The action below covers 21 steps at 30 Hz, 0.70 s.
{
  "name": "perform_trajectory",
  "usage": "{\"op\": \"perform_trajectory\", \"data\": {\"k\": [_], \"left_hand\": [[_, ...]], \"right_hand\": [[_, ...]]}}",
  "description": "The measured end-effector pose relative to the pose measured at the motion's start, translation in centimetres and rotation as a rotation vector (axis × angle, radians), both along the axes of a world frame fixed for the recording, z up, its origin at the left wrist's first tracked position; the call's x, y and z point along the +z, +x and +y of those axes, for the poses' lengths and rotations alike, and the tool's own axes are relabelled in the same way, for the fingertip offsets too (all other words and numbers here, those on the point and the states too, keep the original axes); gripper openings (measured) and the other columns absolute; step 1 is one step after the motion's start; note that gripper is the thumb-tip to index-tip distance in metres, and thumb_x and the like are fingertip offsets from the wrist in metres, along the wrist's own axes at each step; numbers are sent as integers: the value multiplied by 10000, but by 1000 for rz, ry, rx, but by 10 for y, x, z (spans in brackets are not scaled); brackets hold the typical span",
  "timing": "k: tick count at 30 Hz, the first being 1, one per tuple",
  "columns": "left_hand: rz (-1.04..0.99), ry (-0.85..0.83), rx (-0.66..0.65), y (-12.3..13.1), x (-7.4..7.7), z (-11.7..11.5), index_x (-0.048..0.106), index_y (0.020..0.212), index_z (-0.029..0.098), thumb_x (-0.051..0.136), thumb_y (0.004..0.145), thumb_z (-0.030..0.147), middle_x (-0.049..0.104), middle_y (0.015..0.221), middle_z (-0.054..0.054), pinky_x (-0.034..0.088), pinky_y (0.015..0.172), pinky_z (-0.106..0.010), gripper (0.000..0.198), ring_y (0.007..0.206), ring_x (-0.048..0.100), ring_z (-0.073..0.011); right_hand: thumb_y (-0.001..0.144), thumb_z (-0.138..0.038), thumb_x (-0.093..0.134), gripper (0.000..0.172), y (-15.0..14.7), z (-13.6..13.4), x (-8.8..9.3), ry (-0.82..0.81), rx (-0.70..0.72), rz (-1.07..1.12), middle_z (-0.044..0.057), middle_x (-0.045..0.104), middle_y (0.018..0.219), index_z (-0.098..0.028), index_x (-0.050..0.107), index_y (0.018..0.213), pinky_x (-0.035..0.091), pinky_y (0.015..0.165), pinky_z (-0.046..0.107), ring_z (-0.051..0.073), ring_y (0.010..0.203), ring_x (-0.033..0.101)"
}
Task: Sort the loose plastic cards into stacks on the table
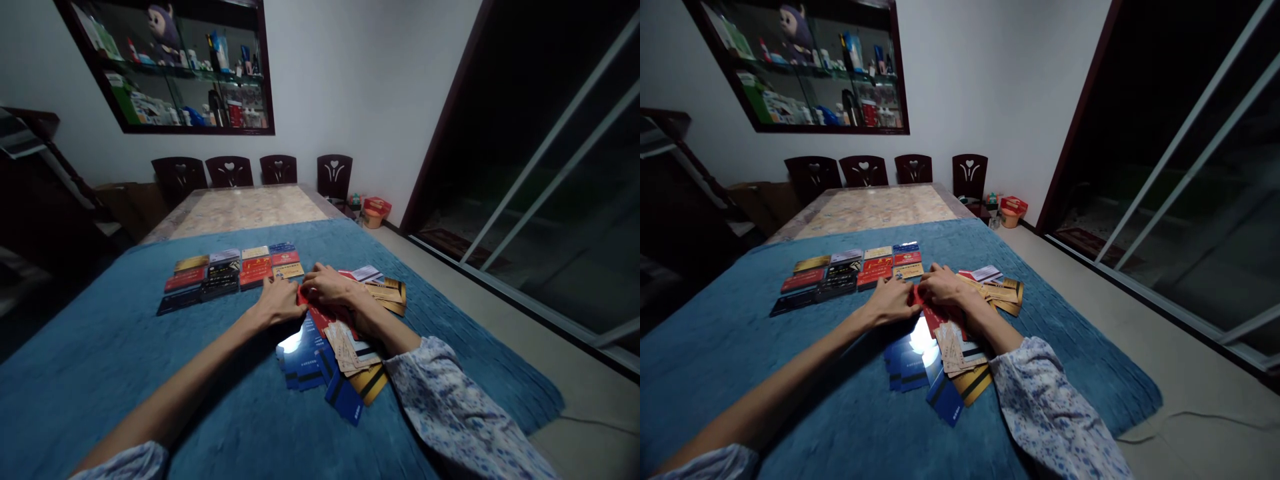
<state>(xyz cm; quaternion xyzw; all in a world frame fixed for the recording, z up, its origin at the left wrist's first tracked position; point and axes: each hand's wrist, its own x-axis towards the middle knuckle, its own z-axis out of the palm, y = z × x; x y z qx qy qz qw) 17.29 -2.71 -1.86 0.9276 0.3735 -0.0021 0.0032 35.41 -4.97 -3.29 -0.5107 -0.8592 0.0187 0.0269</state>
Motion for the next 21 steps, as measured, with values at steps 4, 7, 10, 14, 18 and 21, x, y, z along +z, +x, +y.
{"op": "perform_trajectory", "data": {"k": [4, 7, 10, 14, 18, 21], "left_hand": [[-18, 9, 16, 0, -3, 1, 702, 911, 167, 576, 811, 453, 745, 988, -186, 443, 906, -596, 329, 1030, 659, -401], [-38, -5, 20, -1, -2, 3, 694, 905, 172, 583, 791, 417, 738, 1013, -180, 438, 924, -602, 292, 1062, 645, -402], [-55, -54, 26, -3, 2, 7, 687, 889, 171, 597, 758, 369, 731, 1019, -177, 437, 934, -610, 254, 1072, 638, -406], [-80, -152, 34, -7, 7, 16, 684, 905, 181, 618, 724, 347, 734, 986, -131, 431, 950, -599, 255, 1028, 653, -378], [-89, -220, 57, -10, 9, 24, 684, 935, 190, 617, 720, 342, 737, 951, -79, 433, 972, -558, 272, 971, 665, -324], [-89, -255, 65, -13, 10, 28, 700, 957, 194, 605, 716, 339, 737, 906, -54, 462, 933, -487, 297, 900, 669, -283]], "right_hand": [[881, -197, 630, 284, 3, 3, -4, -12, 25, 27, 80, 688, 1244, -229, 737, 1142, 405, 856, 374, 266, 1095, 502], [858, -190, 641, 318, 5, 3, -7, 6, 26, 62, 84, 685, 1247, -228, 735, 1160, 409, 873, 371, 263, 1098, 506], [860, -211, 645, 290, 6, 1, -8, 32, 17, 101, 87, 687, 1237, -229, 750, 1130, 409, 889, 369, 258, 1098, 506], [867, -266, 654, 287, 7, 0, -8, 71, 34, 118, 88, 695, 1219, -229, 752, 1134, 408, 884, 363, 255, 1093, 509], [889, -265, 642, 259, 10, 3, -8, 101, 71, 142, 91, 719, 1162, -218, 758, 1116, 403, 874, 358, 249, 1083, 519], [890, -237, 641, 240, 12, 6, -8, 104, 101, 161, 94, 734, 1119, -214, 761, 1097, 399, 875, 358, 243, 1065, 531]]}}
